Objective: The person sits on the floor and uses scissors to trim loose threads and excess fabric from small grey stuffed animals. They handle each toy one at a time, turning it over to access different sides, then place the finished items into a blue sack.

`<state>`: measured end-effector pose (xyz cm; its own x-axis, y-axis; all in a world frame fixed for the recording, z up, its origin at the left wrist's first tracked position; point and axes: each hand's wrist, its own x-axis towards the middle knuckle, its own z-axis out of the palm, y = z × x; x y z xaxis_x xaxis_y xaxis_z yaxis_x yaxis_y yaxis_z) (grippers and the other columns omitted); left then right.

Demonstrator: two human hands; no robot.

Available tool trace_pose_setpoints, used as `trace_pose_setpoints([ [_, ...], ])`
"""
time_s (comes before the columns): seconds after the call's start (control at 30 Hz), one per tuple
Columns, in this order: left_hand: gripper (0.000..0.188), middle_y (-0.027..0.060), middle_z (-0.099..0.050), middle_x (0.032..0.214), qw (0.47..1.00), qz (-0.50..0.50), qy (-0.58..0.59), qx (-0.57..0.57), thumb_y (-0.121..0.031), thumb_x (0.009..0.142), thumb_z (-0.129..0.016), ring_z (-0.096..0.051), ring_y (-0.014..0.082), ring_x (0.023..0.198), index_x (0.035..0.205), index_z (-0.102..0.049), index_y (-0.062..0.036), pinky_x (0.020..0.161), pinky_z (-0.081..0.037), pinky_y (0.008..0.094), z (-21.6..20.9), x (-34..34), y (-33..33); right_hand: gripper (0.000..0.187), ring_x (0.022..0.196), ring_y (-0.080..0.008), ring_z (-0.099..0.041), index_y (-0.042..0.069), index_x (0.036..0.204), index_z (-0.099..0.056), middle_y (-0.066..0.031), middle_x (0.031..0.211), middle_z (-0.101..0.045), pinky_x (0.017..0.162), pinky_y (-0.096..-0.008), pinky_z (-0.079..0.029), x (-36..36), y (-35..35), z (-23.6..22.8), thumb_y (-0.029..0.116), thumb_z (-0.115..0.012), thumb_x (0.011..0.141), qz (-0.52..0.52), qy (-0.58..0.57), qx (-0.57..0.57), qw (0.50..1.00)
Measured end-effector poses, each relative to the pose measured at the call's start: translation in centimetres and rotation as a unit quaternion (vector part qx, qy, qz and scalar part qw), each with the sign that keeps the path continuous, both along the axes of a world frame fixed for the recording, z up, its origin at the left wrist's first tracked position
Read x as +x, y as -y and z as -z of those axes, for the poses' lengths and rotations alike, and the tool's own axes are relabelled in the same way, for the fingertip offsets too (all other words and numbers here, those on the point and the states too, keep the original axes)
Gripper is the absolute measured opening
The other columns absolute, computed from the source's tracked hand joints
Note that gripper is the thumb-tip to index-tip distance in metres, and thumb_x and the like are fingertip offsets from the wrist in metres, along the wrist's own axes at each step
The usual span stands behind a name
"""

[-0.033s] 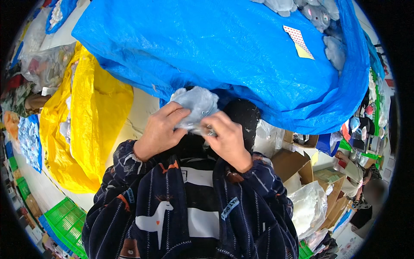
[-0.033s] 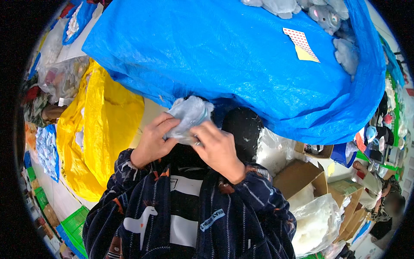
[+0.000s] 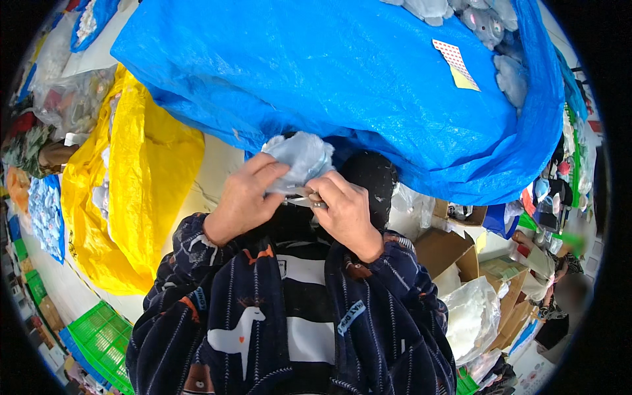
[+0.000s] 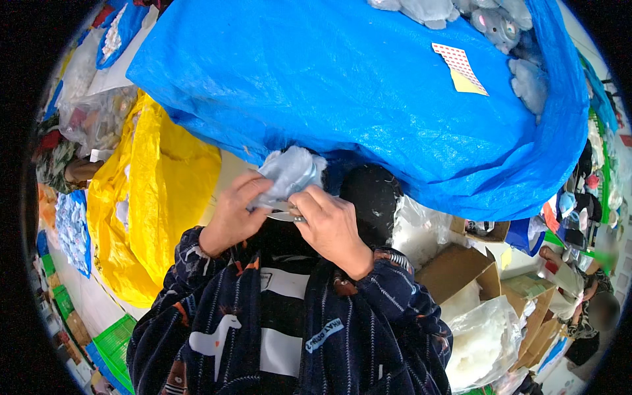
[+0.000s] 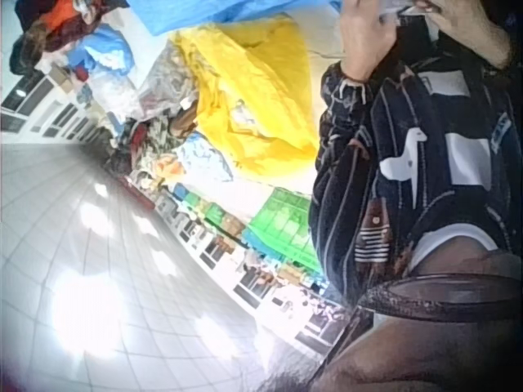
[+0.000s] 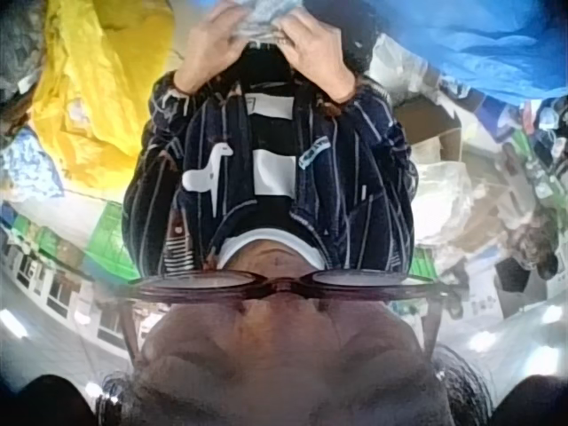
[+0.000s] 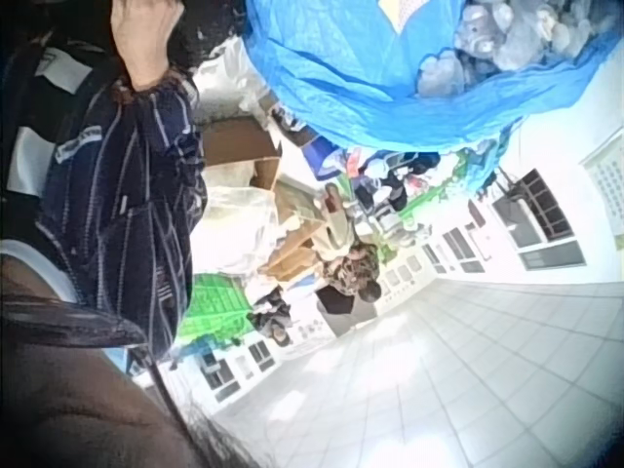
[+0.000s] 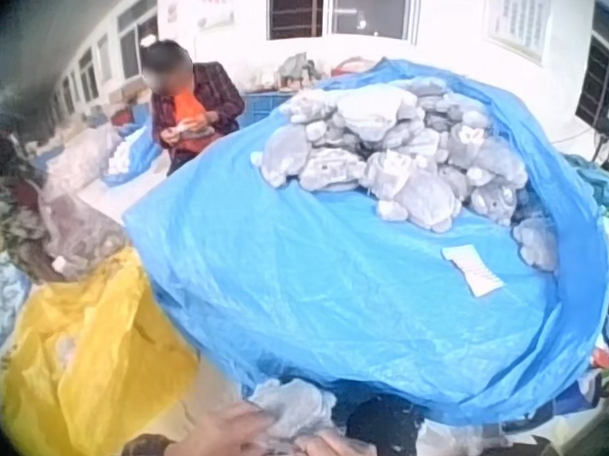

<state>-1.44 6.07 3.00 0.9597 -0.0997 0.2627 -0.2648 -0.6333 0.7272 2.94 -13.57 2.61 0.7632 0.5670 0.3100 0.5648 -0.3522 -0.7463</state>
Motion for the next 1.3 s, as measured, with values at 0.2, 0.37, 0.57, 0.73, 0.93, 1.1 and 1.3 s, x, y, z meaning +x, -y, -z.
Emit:
trace_pose_setpoints([
  [0.2, 0.028, 0.0082, -0.064, 0.106, 0.844, -0.157, -0.071, -0.507, -0.006, 0.087, -0.054, -0.062, 0.0148, 0.091, 0.115, -0.054, 0.0, 0.079, -0.051, 0.0295, -5.2, 0.6, -3.8, 0.018, 0.066, -0.0087, -0.054, -0.001, 0.08, -0.059, -0.0041, 0.073, -0.06, 0.058, -0.0253, -0.043, 1.3, 5.5, -1.7, 0.016, -0.06, 0.089, -0.048, -0.362, 0.119, 0.923],
  [0.37, 0.027, 0.0079, -0.064, 0.102, 0.744, -0.2, -0.184, -0.61, -0.015, 0.091, -0.055, -0.064, 0.0139, 0.087, 0.114, -0.054, -0.0024, 0.077, -0.052, 0.0288, 2.0, 0.9, -3.7, 0.033, 0.078, -0.0092, -0.057, -0.002, 0.113, -0.055, -0.0053, 0.086, -0.063, 0.069, -0.024, -0.046, 0.1, 3.7, 0.6, 0.016, -0.063, 0.087, 0.044, -0.399, 0.175, 0.899],
  [0.57, 0.036, 0.0111, -0.06, 0.114, 0.658, -0.205, -0.256, -0.678, -0.022, 0.093, -0.055, -0.061, 0.0185, 0.097, 0.122, -0.049, -0.0026, 0.081, -0.052, 0.0324, 9.8, -0.2, -2.4, 0.042, 0.078, -0.0078, -0.056, -0.003, 0.115, -0.051, -0.0045, 0.087, -0.061, 0.069, -0.0237, -0.047, -1.5, 0.2, 4.2, 0.01, -0.07, 0.08, 0.048, -0.432, 0.109, 0.894],
  [0.73, 0.048, 0.0089, -0.051, 0.128, 0.568, -0.112, -0.372, -0.725, -0.026, 0.094, -0.053, -0.054, 0.0198, 0.114, 0.134, -0.037, -0.0039, 0.085, -0.051, 0.0327, 3.7, -4.0, -1.0, 0.04, 0.077, -0.0063, -0.055, -0.003, 0.116, -0.051, -0.0029, 0.088, -0.061, 0.069, -0.0234, -0.048, -1.2, 0.0, 2.8, 0.008, -0.069, 0.081, 0.085, -0.531, 0.16, 0.828],
  [0.93, 0.026, 0.0003, -0.056, 0.083, 0.617, -0.084, -0.464, -0.63, -0.026, 0.094, -0.051, -0.05, 0.0079, 0.063, 0.114, -0.051, -0.01, 0.053, -0.041, 0.0227, 4.8, -7.9, -4.2, 0.042, 0.084, -0.0081, -0.056, 0.0, 0.123, -0.049, -0.0021, 0.092, -0.06, 0.076, -0.0239, -0.047, -0.1, -1.0, 0.2, 0.008, -0.064, 0.084, -0.103, -0.421, 0.141, 0.89],
  [1.1, 0.042, 0.0124, -0.051, 0.114, 0.602, 0.03, 0.009, -0.798, -0.02, 0.094, -0.05, -0.052, 0.0206, 0.09, 0.13, -0.038, -0.003, 0.082, -0.044, 0.0305, -0.5, -9.8, -17.0, 0.026, 0.078, -0.0215, -0.065, 0.004, 0.103, -0.063, -0.0144, 0.091, -0.066, 0.067, -0.0318, -0.05, 7.3, 4.8, -7.1, 0.019, -0.065, 0.081, 0.039, -0.038, 0.001, 0.999],
  [1.3, 0.066, 0.015, -0.029, 0.144, 0.72, -0.05, 0.1, -0.685, -0.026, 0.093, -0.051, -0.048, 0.022, 0.111, 0.146, -0.016, -0.0081, 0.092, -0.042, 0.0354, -3.5, -7.0, -16.4, 0.031, 0.084, -0.0365, -0.063, 0.003, 0.1, -0.064, -0.0197, 0.093, -0.066, 0.071, -0.0414, -0.05, 22.3, 6.3, -11.1, 0.027, -0.065, 0.08, 0.262, 0.185, -0.13, 0.938],
])
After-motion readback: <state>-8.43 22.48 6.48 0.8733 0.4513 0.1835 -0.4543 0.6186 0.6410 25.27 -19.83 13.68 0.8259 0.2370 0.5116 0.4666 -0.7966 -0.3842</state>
